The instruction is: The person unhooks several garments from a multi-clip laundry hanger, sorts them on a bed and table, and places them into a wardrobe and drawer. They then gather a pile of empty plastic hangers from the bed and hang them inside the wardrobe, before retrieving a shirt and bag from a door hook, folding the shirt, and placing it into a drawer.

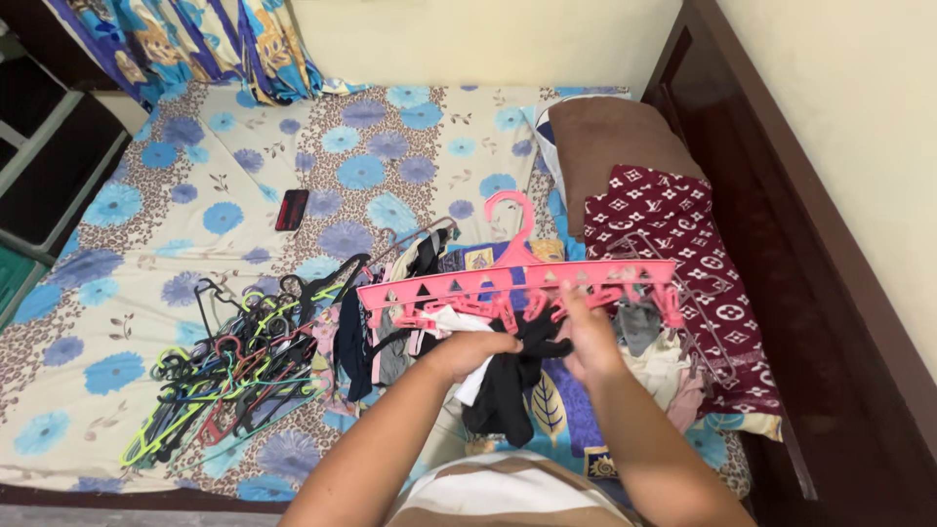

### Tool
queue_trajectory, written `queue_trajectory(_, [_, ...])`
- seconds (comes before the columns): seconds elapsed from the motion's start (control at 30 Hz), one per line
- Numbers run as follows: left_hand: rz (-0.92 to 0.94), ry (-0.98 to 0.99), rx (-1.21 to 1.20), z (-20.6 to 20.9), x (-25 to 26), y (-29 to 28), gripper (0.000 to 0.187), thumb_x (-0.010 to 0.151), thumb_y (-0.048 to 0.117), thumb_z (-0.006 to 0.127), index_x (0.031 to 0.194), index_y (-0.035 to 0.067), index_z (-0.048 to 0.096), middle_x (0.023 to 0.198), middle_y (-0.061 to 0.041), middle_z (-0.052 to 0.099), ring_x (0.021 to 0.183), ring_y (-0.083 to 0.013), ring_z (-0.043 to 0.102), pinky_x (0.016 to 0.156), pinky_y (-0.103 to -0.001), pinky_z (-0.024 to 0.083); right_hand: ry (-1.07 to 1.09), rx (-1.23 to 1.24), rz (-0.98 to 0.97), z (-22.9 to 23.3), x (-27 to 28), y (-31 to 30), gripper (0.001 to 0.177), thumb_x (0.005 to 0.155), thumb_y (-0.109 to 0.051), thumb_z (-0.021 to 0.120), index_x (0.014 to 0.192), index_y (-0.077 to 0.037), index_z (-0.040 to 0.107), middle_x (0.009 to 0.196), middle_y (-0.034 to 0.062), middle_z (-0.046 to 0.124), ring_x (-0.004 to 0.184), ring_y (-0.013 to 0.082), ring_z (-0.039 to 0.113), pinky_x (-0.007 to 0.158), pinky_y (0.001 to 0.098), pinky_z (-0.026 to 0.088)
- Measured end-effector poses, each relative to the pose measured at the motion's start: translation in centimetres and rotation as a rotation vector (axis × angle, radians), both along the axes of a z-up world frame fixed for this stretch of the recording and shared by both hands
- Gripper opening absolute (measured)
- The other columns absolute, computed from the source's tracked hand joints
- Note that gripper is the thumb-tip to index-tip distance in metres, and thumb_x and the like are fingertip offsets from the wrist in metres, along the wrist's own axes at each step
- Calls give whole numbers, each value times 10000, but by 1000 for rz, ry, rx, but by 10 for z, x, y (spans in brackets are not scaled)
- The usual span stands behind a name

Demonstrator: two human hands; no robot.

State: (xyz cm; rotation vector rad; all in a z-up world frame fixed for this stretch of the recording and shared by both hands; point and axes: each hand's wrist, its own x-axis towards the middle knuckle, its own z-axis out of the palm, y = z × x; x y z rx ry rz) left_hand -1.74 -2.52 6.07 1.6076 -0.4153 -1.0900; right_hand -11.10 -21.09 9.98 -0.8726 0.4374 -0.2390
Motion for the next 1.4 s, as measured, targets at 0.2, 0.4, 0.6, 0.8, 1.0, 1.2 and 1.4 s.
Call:
queue_trajectory(0.2, [-171, -152, 76, 40, -2, 7, 399, 724, 323, 769, 1012, 47, 791, 1075, -91, 768, 1038, -202, 669, 956, -348, 488, -168, -72, -114, -34, 10, -27, 277, 1095, -318, 648, 1096, -49, 587, 1028, 86, 676, 930, 205, 685, 893, 398, 576])
queue_trajectory(0.4, [-184, -42, -28, 30, 11, 5, 399, 753, 330, 741, 1040, 57, 793, 1105, -52, 772, 1110, -168, 652, 1029, -316, 439, -11, -2, -72, 13, 0, 6, 342, 937, -350, 621, 1172, -103, 648, 1099, 69, 746, 1027, 193, 722, 911, 384, 585])
queue_trajectory(0.6, [-274, -4, -66, -6, 22, 0, 395, 811, 355, 707, 1042, 49, 802, 1115, -62, 783, 1145, -160, 661, 1072, -303, 422, -173, -270, -28, 28, -10, 7, 274, 980, -207, 686, 1159, -7, 629, 1049, 121, 716, 976, 262, 740, 875, 426, 608])
queue_trajectory(0.8, [-349, -33, -83, -22, 40, 0, 355, 810, 298, 722, 1018, 20, 799, 1084, -90, 783, 1085, -176, 682, 1029, -334, 471, -96, -261, -105, 24, -9, 6, 238, 998, -250, 651, 1119, -47, 620, 972, 106, 687, 870, 250, 738, 792, 428, 610])
queue_trajectory(1.0, [-260, 30, -123, -4, 27, -12, 346, 784, 300, 744, 1023, 55, 788, 1050, -35, 778, 1062, -137, 671, 1007, -289, 472, -64, -320, -120, 9, -2, 28, 380, 1029, -325, 621, 1158, 24, 695, 1125, 110, 732, 1032, 178, 681, 935, 355, 527])
queue_trajectory(1.2, [-279, -202, 129, 72, 3, 6, 407, 656, 282, 813, 1012, 84, 792, 1006, -43, 739, 969, -183, 647, 849, -374, 515, -12, -83, 37, 11, -7, 4, 402, 1001, -345, 595, 1072, 38, 694, 973, 144, 742, 889, 241, 714, 868, 425, 567])
queue_trajectory(1.4, [-392, -163, 434, 89, 9, 8, 468, 636, 373, 822, 1035, 127, 810, 1080, -26, 708, 1011, -178, 612, 830, -394, 491, -150, 75, 54, -19, 4, -19, 265, 1088, -320, 658, 1066, -56, 638, 923, 54, 671, 845, 216, 667, 811, 478, 541])
